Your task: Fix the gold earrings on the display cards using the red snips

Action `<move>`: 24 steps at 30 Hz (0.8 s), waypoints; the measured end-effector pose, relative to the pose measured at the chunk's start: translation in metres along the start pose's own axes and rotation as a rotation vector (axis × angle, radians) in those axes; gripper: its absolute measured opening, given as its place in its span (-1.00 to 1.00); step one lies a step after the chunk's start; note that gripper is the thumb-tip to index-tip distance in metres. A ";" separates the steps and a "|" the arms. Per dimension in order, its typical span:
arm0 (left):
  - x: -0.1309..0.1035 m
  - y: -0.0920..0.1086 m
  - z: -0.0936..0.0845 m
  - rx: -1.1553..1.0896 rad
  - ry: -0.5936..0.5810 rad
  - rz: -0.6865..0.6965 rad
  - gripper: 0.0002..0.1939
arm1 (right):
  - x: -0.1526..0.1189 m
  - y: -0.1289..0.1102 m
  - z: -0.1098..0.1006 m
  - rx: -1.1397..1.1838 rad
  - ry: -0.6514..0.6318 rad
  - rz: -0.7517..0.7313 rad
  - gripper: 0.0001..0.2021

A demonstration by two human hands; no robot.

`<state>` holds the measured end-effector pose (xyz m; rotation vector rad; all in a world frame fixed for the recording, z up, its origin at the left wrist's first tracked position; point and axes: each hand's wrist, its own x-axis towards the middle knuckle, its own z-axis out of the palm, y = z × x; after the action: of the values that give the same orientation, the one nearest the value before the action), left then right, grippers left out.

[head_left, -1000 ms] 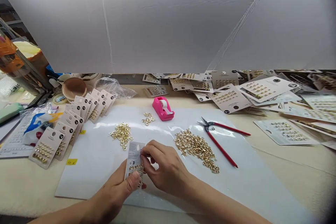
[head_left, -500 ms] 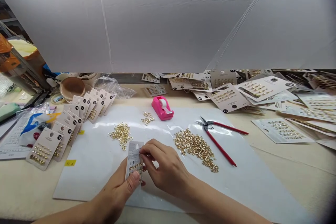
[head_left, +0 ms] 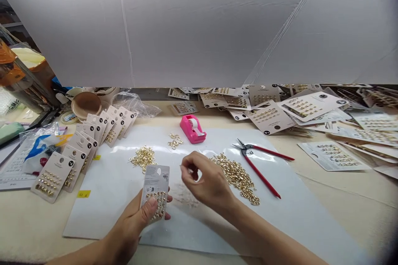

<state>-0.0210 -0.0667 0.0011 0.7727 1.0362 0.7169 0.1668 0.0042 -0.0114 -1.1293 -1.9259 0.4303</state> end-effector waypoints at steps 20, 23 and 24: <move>-0.021 0.053 -0.137 1.499 1.054 0.176 -0.23 | -0.008 -0.002 -0.006 0.133 -0.129 0.052 -0.92; -0.025 0.045 -0.136 1.480 1.061 0.173 -0.31 | -0.005 -0.008 -0.013 0.136 -0.077 0.062 -0.90; -0.026 0.043 -0.135 1.468 1.069 0.174 -0.33 | -0.004 -0.012 -0.017 0.130 -0.064 0.050 -0.86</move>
<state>-0.1618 -0.0357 0.0077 1.8086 2.5786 0.3751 0.1750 -0.0074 0.0047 -1.0917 -1.8983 0.6168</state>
